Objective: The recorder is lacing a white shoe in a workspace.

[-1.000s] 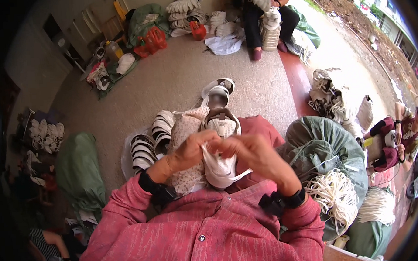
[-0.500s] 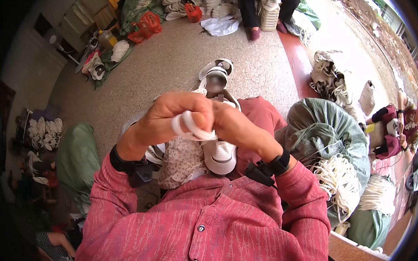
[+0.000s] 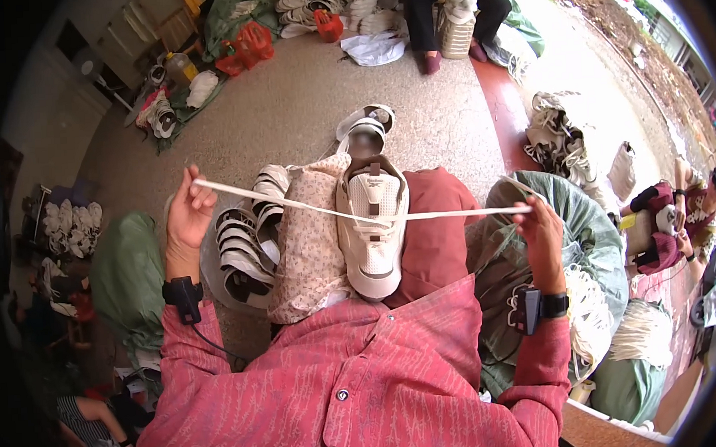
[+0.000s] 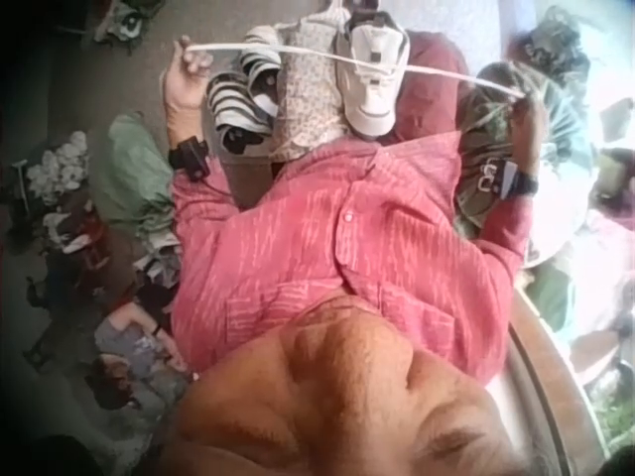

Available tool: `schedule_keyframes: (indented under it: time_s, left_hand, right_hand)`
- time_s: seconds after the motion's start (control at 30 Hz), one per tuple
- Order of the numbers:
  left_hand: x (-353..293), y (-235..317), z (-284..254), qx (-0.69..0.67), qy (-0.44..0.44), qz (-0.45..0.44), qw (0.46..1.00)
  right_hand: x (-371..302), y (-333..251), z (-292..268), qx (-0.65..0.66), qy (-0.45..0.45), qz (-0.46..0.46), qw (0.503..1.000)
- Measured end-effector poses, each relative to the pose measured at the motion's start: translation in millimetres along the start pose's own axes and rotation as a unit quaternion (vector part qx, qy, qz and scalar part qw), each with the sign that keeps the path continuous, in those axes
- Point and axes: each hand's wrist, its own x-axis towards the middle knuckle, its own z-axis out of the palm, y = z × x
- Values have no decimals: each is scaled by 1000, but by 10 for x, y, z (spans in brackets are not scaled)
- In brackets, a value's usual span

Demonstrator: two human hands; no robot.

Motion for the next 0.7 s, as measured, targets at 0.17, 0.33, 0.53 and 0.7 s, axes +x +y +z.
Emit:
schedule_keyframes:
  time_s: [0.17,0.33,0.53,0.7]
  left_hand:
    - [-148,-39,-816,-28,147,-8,989]
    - [-220,-123,-944,162,205,-48,964]
    - [-40,115,-1115,-49,203,18,978]
    - [71,782,-323,-62,-175,63,981]
  right_hand:
    - [-3,117,-725,44,76,62,994]
    - [113,159,-1311,41,118,81,989]
    - [476,304,-1908,217,161,39,962]
    - [723,-98,-1840,294,172,-48,939]
